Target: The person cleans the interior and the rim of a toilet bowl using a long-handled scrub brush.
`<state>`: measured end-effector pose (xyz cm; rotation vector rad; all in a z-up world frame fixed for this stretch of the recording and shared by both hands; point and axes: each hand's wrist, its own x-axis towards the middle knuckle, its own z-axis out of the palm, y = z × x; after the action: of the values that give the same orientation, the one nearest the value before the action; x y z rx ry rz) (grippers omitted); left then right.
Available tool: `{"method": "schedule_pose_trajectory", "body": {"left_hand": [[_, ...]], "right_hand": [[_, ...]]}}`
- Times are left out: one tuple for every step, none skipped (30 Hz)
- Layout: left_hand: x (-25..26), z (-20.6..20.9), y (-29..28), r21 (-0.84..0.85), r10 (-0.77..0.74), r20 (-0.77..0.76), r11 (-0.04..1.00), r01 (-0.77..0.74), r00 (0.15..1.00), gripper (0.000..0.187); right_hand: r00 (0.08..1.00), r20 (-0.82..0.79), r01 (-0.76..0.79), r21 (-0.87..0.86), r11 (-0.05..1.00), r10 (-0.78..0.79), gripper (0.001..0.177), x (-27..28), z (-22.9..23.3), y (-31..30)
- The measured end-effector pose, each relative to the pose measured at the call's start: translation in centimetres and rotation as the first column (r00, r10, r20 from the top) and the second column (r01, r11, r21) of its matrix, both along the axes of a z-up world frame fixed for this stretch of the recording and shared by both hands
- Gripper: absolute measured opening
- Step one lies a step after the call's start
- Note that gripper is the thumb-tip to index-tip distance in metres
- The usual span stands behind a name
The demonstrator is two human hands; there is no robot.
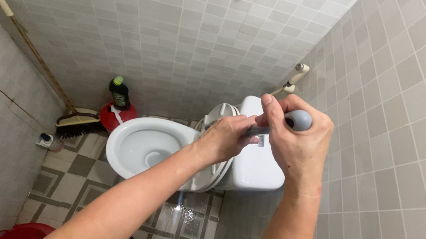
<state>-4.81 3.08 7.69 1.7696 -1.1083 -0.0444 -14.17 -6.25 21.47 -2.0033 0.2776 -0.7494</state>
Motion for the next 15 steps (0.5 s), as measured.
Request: {"method": "schedule_pose_trajectory", "body": {"left_hand": [[0.3, -0.2, -0.2, -0.051, -0.001, 0.021, 0.999, 0.002, 1.000, 0.037], [0.7, -0.5, -0.8, -0.103, -0.006, 0.040, 0.995, 0.010, 0.999, 0.036], [1.1, -1.0, -1.3, -0.155, -0.011, 0.060, 0.988, 0.020, 0.998, 0.035], [1.7, -1.5, -2.1, -0.131, -0.003, 0.048, 0.991, 0.009, 0.999, 0.035], [2.4, -2.2, -2.8, -0.106, 0.004, 0.036, 0.994, -0.001, 0.999, 0.034], [2.9, -2.9, -3.5, -0.082, 0.012, 0.023, 0.997, -0.010, 1.000, 0.035], [3.3, -3.6, -4.2, -0.114, 0.030, 0.069, 0.993, -0.022, 0.997, 0.035], [3.5, -4.3, -4.8, -0.145, 0.051, 0.115, 0.989, -0.035, 0.992, 0.035], [3.6, -4.8, -5.3, -0.176, 0.074, 0.159, 0.983, -0.045, 0.985, 0.035], [3.4, -5.2, -5.5, -0.159, 0.058, 0.157, 0.987, -0.032, 0.986, 0.033], [3.2, -5.3, -5.4, -0.142, 0.042, 0.156, 0.990, -0.019, 0.987, 0.031], [2.8, -5.1, -5.5, -0.124, 0.028, 0.155, 0.992, -0.008, 0.988, 0.029], [2.2, -4.7, -5.7, -0.062, 0.039, 0.148, 0.998, -0.030, 0.988, 0.026], [1.1, -4.2, -5.7, 0.004, 0.049, 0.139, 0.999, -0.050, 0.989, 0.024], [-0.1, -3.6, -5.8, 0.070, 0.060, 0.131, 0.995, -0.069, 0.990, 0.021]], "right_hand": [[1.000, 0.015, -0.011, 0.018, 1.000, 0.010, 0.031, 0.2, -0.2, -0.2], [0.999, 0.028, -0.017, 0.035, 0.999, 0.016, 0.030, 0.3, -0.4, -0.5], [0.999, 0.042, -0.024, 0.051, 0.998, 0.022, 0.030, 0.4, -0.8, -0.9], [0.998, 0.064, -0.017, 0.042, 0.999, 0.015, 0.028, 0.5, -1.2, -1.2], [0.996, 0.086, -0.011, 0.034, 0.999, 0.008, 0.027, 0.8, -1.8, -1.5], [0.994, 0.107, -0.004, 0.025, 1.000, 0.001, 0.026, 1.0, -2.3, -1.8], [0.994, 0.105, 0.027, 0.020, 0.999, -0.029, 0.026, 1.0, -3.0, -2.1], [0.993, 0.102, 0.055, 0.018, 0.998, -0.057, 0.025, 0.8, -3.8, -2.4], [0.991, 0.100, 0.084, 0.016, 0.996, -0.085, 0.024, 0.7, -4.5, -2.8], [0.990, 0.096, 0.097, 0.027, 0.995, -0.100, 0.024, 0.3, -5.1, -3.1], [0.989, 0.092, 0.111, 0.039, 0.993, -0.114, 0.023, -0.1, -5.5, -3.4], [0.988, 0.090, 0.123, 0.052, 0.991, -0.127, 0.023, -0.5, -5.8, -3.8], [0.984, 0.109, 0.130, 0.077, 0.989, -0.138, 0.023, -1.0, -5.9, -4.1], [0.981, 0.124, 0.138, 0.105, 0.985, -0.151, 0.023, -1.9, -5.9, -4.4], [0.977, 0.139, 0.146, 0.133, 0.980, -0.164, 0.023, -2.7, -5.7, -4.6]]}}
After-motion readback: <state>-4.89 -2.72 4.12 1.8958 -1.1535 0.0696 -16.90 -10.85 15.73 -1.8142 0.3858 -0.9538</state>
